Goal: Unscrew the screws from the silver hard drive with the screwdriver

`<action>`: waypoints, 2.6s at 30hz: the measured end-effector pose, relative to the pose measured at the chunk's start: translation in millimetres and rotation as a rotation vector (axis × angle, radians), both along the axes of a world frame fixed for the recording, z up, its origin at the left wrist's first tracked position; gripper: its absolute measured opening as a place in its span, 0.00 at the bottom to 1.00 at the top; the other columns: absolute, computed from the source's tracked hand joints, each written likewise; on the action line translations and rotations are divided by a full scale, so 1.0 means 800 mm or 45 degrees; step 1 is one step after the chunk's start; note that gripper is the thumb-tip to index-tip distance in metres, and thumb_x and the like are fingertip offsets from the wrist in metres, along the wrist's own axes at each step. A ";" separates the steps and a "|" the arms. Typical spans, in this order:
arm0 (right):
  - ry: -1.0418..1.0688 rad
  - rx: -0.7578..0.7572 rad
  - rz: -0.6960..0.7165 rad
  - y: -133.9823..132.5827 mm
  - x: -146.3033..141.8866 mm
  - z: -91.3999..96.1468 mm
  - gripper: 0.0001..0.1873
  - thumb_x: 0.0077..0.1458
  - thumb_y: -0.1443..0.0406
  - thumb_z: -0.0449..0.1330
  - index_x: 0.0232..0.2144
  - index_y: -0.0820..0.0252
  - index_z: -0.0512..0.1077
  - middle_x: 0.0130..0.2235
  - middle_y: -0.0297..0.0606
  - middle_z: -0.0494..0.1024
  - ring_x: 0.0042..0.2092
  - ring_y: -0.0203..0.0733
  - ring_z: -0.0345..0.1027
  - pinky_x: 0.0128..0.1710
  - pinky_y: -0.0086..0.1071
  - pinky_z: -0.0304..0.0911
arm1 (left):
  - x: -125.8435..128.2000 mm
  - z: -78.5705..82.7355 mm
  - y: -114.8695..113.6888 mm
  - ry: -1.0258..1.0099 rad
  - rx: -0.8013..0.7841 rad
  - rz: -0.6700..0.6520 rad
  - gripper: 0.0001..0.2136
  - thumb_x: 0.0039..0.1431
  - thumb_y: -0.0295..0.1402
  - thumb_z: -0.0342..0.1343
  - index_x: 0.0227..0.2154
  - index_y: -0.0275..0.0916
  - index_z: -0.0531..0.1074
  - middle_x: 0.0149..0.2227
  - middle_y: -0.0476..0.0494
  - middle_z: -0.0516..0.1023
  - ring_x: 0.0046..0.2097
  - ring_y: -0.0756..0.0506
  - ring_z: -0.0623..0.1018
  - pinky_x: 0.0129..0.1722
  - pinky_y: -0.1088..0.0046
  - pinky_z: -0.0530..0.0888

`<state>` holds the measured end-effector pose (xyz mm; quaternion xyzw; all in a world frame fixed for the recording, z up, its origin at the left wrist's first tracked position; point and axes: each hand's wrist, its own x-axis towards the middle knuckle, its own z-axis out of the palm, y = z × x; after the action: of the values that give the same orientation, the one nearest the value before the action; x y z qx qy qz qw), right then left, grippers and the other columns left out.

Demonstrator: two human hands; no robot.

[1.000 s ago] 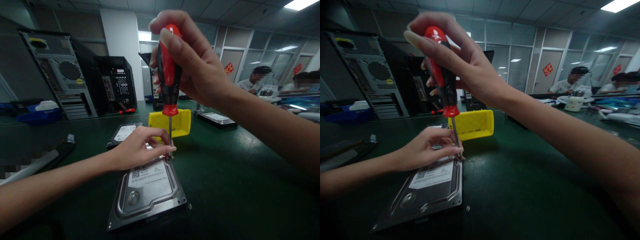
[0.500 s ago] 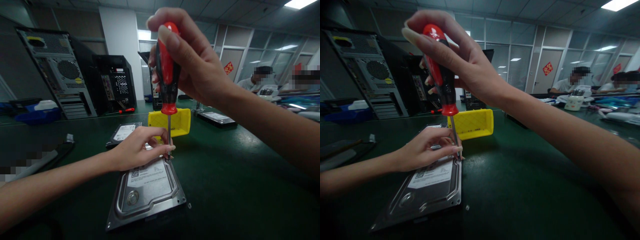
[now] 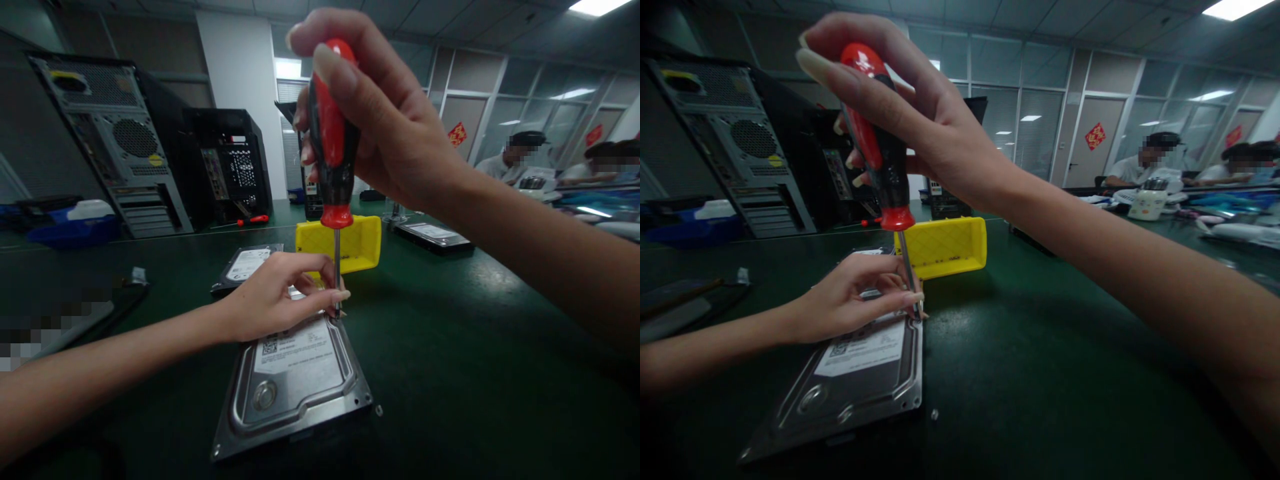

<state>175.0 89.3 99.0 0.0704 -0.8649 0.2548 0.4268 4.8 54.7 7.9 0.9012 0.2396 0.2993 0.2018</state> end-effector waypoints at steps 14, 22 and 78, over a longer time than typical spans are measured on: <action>-0.040 0.020 -0.039 -0.003 0.002 -0.001 0.19 0.59 0.65 0.45 0.51 0.64 0.48 0.38 0.33 0.64 0.35 0.20 0.64 0.37 0.19 0.69 | 0.001 0.000 0.000 0.003 -0.029 0.008 0.06 0.60 0.31 0.56 0.34 0.33 0.73 0.36 0.45 0.79 0.36 0.49 0.80 0.35 0.77 0.78; -0.017 0.006 0.002 0.001 0.001 -0.002 0.18 0.59 0.65 0.45 0.51 0.64 0.49 0.38 0.32 0.65 0.35 0.20 0.65 0.36 0.19 0.70 | 0.002 0.000 -0.001 0.001 -0.020 0.003 0.06 0.60 0.31 0.56 0.34 0.32 0.73 0.35 0.44 0.79 0.35 0.49 0.79 0.33 0.78 0.78; -0.086 -0.083 -0.030 -0.015 0.003 0.007 0.09 0.57 0.65 0.45 0.40 0.62 0.50 0.36 0.27 0.64 0.36 0.23 0.66 0.34 0.22 0.69 | 0.003 -0.003 -0.005 -0.039 0.027 -0.059 0.05 0.59 0.25 0.56 0.36 0.29 0.74 0.35 0.45 0.79 0.36 0.51 0.79 0.37 0.79 0.77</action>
<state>177.1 77.1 104.2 0.0376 -0.8708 0.2799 0.4024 7.1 50.8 5.9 0.9040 0.2122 0.3109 0.2028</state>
